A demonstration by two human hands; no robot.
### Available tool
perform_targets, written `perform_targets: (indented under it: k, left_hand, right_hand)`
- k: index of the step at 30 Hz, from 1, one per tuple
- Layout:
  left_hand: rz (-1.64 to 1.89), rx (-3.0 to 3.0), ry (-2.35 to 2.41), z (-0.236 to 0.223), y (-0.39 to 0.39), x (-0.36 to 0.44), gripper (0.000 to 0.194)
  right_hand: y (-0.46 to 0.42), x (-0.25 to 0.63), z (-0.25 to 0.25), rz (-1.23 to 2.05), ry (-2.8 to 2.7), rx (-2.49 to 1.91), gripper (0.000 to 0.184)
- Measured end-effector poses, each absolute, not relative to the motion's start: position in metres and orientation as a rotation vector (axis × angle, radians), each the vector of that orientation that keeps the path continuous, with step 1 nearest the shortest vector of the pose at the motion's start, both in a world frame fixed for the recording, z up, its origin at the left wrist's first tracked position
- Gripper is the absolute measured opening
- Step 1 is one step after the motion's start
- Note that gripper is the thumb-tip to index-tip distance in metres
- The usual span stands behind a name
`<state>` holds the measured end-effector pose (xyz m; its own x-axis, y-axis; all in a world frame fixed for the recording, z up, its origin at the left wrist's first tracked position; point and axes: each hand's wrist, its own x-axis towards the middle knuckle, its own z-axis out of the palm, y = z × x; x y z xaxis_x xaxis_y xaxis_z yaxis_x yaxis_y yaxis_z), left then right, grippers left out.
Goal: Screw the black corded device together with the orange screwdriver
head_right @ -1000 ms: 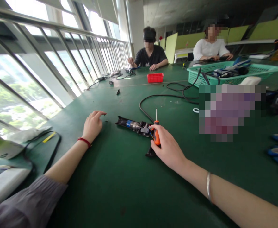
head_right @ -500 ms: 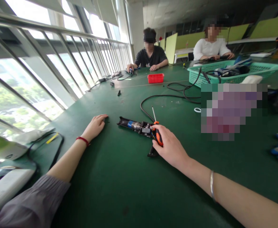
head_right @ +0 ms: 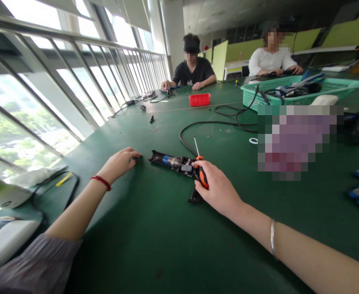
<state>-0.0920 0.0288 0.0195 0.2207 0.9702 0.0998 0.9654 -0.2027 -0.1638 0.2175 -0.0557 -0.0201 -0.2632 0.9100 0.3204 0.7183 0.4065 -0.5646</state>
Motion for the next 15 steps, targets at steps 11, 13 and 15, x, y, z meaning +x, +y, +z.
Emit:
perform_targets:
  k: [11, 13, 15]
  left_hand:
    - [0.427, -2.245, -1.872, 0.043, -0.019, -0.007, 0.032]
    - [0.365, -2.345, -1.801, 0.039, -0.034, 0.015, 0.032]
    - [0.266, -2.483, -1.687, 0.031, -0.044, 0.032, 0.03]
  right_hand:
    - [-0.056, 0.217, -0.019, 0.466, -2.041, -1.407, 0.041]
    - [-0.055, 0.217, -0.02, 0.458, -2.042, -1.397, 0.04]
    - [-0.054, 0.217, -0.022, 0.441, -2.042, -1.373, 0.04]
